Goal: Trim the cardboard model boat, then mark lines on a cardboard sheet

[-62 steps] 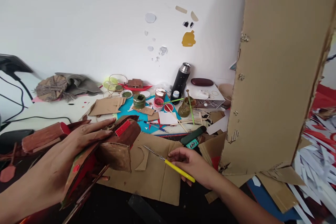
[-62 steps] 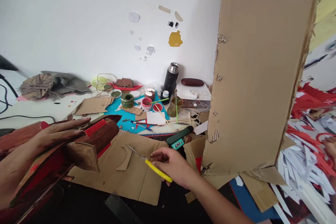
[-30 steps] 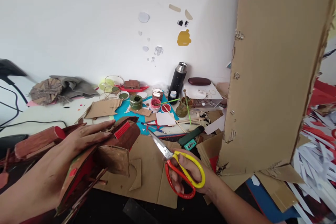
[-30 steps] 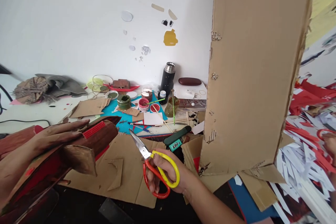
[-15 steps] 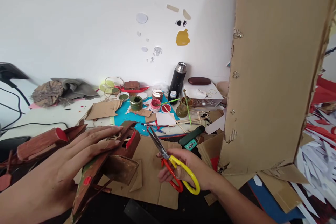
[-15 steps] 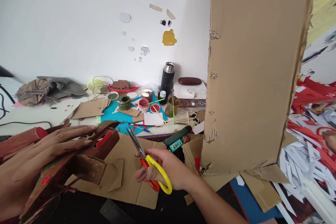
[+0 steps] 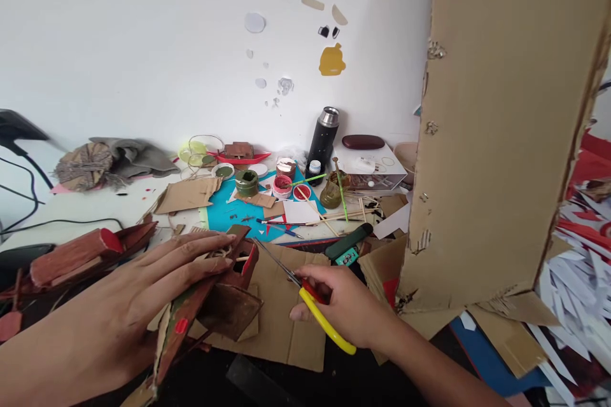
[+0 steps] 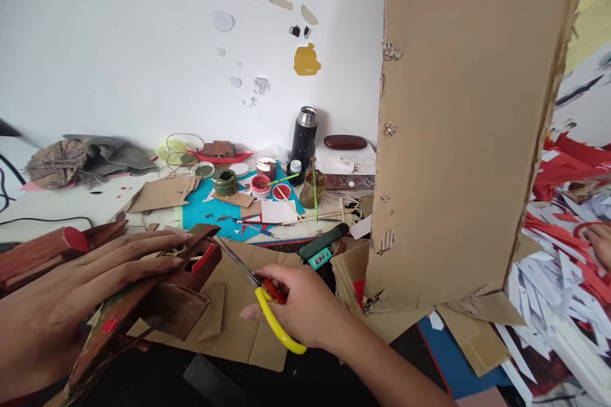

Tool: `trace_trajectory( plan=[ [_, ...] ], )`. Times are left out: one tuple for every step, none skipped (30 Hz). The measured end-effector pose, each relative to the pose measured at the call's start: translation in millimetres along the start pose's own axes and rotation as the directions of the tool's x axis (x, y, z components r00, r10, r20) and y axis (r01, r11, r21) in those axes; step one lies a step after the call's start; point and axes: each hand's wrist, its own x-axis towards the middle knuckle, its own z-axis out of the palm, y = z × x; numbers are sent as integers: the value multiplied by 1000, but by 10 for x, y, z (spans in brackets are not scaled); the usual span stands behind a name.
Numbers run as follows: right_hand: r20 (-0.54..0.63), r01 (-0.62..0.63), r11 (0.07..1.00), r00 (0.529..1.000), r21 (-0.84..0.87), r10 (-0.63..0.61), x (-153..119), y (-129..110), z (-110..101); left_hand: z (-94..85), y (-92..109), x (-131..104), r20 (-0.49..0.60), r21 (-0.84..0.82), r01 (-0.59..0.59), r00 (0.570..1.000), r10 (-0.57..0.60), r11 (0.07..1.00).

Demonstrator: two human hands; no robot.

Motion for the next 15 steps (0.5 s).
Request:
trace_trajectory(
  plan=[
    [-10, 1, 999, 1000, -40, -2, -5, 3, 1, -6, 8, 10, 1, -10, -17, 1000, 17, 1000],
    [-19, 4, 997, 1000, -72, -5, -11, 5, 2, -11, 14, 20, 5, -14, -31, 1000, 31, 999],
    [-27, 7, 995, 1000, -100, -10, -17, 5, 3, -16, 18, 26, 12, -15, -39, 999, 39, 999],
    [-37, 9, 992, 999, -128, -13, -23, 4, 3, -19, 21, 30, 20, -13, -39, 999, 39, 999],
    [-46, 9, 988, 999, -155, -16, -28, 2, 2, -21, 23, 31, 29, -7, -31, 999, 31, 999],
    [-54, 10, 984, 998, -180, -20, -31, 1, 0, -21, 24, 28, 37, -2, -16, 999, 17, 1000],
    [-63, 14, 979, 998, -203, -27, -34, 1, -1, -20, 23, 23, 45, 1, -2, 999, 2, 1000],
    [-67, 21, 974, 997, -224, -37, -36, 2, -3, -17, 19, 16, 53, -3, 4, 999, -4, 1000],
    [-70, 28, 970, 996, -241, -46, -37, 5, -5, -13, 12, 6, 64, -12, 9, 998, -8, 1000],
    [-72, 34, 967, 996, -253, -54, -38, 8, -6, -7, 2, -4, 77, -21, 14, 997, -13, 1000],
    [-75, 38, 964, 995, -262, -59, -39, 11, -7, -1, -10, -15, 92, -28, 19, 996, -17, 999],
    [-77, 41, 962, 995, -268, -63, -40, 13, -8, 7, -23, -27, 108, -29, 25, 994, -22, 999],
    [-77, 44, 961, 995, -274, -67, -42, 15, -9, 15, -37, -38, 122, -25, 26, 992, -23, 999],
    [-75, 48, 959, 995, -278, -72, -44, 16, -10, 23, -50, -49, 129, -24, 16, 992, -13, 1000],
    [-72, 55, 958, 994, -281, -78, -45, 17, -11, 30, -62, -59, 132, -27, 3, 991, 1, 1000]
  ],
)
